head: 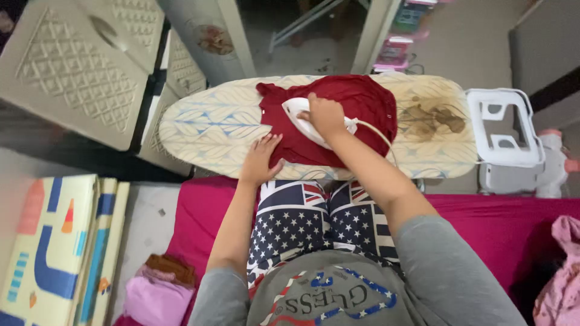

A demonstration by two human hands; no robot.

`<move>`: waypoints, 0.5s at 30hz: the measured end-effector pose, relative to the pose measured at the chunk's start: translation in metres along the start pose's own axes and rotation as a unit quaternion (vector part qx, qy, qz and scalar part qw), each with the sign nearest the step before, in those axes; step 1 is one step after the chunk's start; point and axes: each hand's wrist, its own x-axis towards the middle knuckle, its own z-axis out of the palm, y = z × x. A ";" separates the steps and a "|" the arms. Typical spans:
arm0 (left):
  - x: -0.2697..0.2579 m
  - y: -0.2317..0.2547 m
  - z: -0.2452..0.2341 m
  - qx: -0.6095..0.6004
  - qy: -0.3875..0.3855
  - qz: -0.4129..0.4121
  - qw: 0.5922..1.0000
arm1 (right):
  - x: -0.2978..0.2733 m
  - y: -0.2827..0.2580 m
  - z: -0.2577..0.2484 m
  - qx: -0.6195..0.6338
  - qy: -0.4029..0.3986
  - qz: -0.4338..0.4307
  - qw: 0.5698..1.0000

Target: The recorder is ironing various pieces of clothing on an ironing board.

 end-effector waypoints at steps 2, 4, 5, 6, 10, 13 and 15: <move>-0.002 -0.009 0.007 -0.009 0.013 0.006 1.000 | -0.003 0.018 -0.011 -0.015 -0.017 0.011 1.000; -0.002 -0.015 0.010 -0.018 0.031 0.008 0.999 | -0.011 0.032 -0.023 -0.029 -0.034 0.017 0.999; -0.002 -0.015 0.009 -0.023 0.031 -0.001 0.999 | -0.020 0.036 -0.030 -0.018 -0.053 -0.001 0.998; -0.002 -0.015 0.009 -0.028 0.031 -0.010 0.999 | -0.030 0.041 -0.036 -0.006 -0.071 -0.019 0.997; -0.002 -0.019 0.017 -0.028 0.047 -0.002 0.998 | -0.072 0.070 -0.060 -0.059 -0.112 0.076 0.989; -0.005 -0.020 0.021 0.000 0.073 0.006 0.997 | -0.094 0.126 -0.068 -0.058 -0.067 0.128 0.988; -0.011 -0.024 0.026 -0.002 0.108 -0.009 0.994 | -0.112 0.168 -0.078 -0.114 0.028 0.166 0.979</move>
